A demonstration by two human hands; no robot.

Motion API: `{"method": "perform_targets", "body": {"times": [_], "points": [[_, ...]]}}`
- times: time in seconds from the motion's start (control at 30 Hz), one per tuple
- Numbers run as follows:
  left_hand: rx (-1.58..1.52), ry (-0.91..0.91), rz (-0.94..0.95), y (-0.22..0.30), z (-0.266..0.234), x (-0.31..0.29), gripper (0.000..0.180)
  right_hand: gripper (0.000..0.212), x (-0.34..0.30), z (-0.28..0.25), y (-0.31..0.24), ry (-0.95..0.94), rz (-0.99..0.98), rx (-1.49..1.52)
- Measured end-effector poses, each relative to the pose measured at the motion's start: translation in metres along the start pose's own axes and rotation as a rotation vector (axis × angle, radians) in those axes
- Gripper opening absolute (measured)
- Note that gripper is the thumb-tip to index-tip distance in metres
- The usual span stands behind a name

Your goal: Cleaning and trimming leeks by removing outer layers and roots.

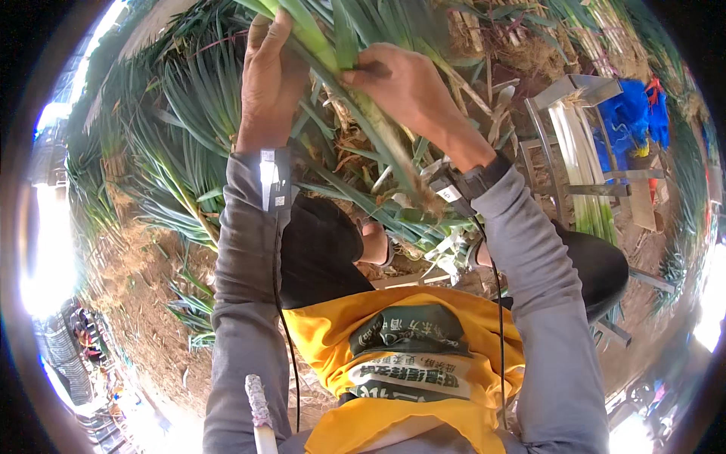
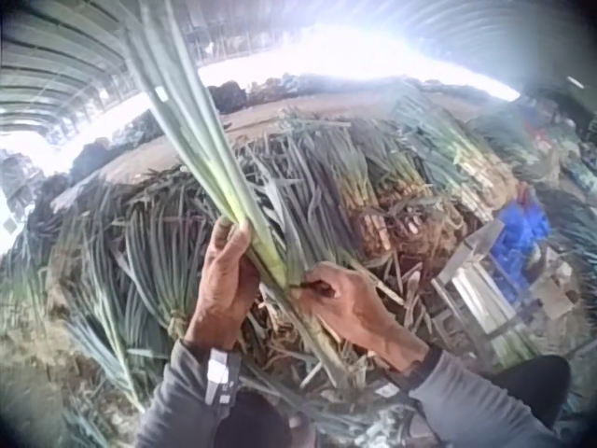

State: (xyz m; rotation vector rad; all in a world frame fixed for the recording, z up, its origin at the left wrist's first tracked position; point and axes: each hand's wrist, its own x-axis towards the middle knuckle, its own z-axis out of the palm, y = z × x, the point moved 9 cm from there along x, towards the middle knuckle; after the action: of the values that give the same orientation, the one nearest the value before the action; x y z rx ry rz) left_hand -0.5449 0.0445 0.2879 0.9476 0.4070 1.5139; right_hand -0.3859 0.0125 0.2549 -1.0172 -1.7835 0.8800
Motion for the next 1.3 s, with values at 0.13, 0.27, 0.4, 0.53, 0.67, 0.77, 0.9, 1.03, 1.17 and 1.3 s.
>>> {"method": "perform_targets", "body": {"times": [0.13, 0.27, 0.4, 0.53, 0.67, 0.77, 0.9, 1.03, 1.17, 1.3], "points": [[0.055, -0.014, -0.069, -0.012, 0.005, -0.004, 0.025, 0.016, -0.029, -0.008, -0.027, 0.038, -0.129, -0.048], [0.068, 0.081, -0.060, -0.030, -0.005, -0.001, 0.025, 0.016, -0.075, -0.014, -0.011, -0.021, -0.150, -0.137], [0.139, 0.203, 0.035, -0.002, -0.033, 0.009, 0.018, 0.017, -0.180, 0.018, 0.110, -0.298, 0.285, -0.259], [0.143, 0.263, 0.043, -0.021, -0.043, 0.018, 0.030, 0.030, -0.299, -0.003, 0.231, -0.676, 0.228, -0.565], [0.200, 0.219, -0.019, -0.020, -0.043, 0.005, 0.040, 0.031, -0.124, -0.069, 0.095, 0.131, 0.371, -0.234], [0.146, 0.248, -0.096, -0.036, -0.035, 0.004, 0.040, 0.043, -0.049, -0.052, -0.013, 0.109, -0.139, -0.424], [0.146, 0.151, -0.229, -0.055, -0.018, 0.007, 0.035, 0.041, -0.009, -0.001, -0.030, 0.070, -0.334, -0.625], [0.094, 0.149, -0.232, -0.041, -0.015, 0.004, 0.029, 0.027, 0.008, -0.017, 0.008, 0.150, 0.003, -0.213], [0.088, 0.173, -0.357, -0.069, -0.017, -0.011, 0.027, 0.030, 0.022, -0.010, 0.003, -0.024, 0.070, 0.155], [-0.004, 0.137, -0.170, -0.053, -0.010, -0.001, 0.032, 0.038, 0.020, 0.002, -0.001, -0.062, 0.046, 0.125]]}}
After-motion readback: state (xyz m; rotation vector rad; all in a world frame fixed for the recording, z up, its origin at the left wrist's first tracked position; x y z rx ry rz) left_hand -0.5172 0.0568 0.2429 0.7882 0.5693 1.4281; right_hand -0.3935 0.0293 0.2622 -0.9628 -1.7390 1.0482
